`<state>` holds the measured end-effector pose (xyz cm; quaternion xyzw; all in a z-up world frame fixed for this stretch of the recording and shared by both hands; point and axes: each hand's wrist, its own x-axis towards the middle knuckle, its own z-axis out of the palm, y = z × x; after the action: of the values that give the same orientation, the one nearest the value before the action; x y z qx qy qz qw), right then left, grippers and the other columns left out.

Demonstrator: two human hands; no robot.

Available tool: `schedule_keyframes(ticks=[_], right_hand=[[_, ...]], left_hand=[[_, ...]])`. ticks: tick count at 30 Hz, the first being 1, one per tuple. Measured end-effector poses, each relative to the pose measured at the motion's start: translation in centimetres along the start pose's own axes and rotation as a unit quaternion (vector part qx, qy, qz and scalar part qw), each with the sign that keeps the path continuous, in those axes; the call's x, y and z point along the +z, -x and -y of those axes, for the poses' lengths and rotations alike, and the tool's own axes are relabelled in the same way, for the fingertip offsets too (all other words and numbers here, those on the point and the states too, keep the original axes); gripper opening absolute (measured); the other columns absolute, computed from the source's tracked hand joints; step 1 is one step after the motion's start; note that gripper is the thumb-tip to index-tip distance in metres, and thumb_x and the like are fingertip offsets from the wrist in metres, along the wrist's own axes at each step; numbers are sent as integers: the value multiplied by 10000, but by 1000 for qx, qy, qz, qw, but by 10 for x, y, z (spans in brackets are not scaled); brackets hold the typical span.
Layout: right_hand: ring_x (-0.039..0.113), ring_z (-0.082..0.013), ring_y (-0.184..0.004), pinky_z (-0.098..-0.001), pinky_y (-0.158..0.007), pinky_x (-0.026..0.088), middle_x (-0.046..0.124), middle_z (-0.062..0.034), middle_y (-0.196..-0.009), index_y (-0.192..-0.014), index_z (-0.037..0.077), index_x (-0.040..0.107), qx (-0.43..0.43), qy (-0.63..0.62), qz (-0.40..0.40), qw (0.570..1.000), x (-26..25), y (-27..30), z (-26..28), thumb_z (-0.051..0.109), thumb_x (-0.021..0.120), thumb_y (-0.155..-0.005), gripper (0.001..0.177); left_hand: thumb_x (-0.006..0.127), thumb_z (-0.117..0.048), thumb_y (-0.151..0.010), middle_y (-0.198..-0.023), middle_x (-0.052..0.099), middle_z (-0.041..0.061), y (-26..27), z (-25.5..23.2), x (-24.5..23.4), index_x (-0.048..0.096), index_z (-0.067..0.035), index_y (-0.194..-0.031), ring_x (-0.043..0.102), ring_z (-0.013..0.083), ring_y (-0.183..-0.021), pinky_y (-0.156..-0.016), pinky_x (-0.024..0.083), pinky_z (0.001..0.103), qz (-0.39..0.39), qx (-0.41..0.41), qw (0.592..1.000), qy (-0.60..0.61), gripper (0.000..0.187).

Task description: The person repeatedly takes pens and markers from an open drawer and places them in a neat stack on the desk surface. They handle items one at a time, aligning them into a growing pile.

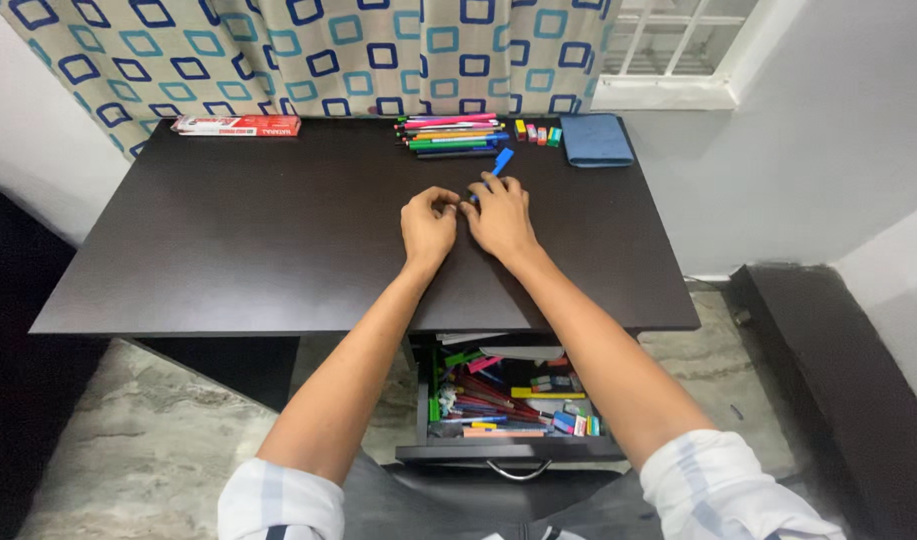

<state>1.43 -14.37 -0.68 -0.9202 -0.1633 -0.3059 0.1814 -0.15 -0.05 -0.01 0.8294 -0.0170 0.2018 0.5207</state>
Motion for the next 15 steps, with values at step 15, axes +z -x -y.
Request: schedule_keyframes(ticks=[15], right_hand=[[697, -375, -996, -447, -937, 539, 753, -181, -1110, -928, -23, 773, 88, 15, -47, 995, -144, 111, -55, 19, 685, -845, 128]], left_hand=[[747, -233, -850, -1015, 796, 4, 47, -77, 85, 790, -231, -1074, 757, 232, -977, -855, 566, 397, 189, 32, 979, -62, 228]])
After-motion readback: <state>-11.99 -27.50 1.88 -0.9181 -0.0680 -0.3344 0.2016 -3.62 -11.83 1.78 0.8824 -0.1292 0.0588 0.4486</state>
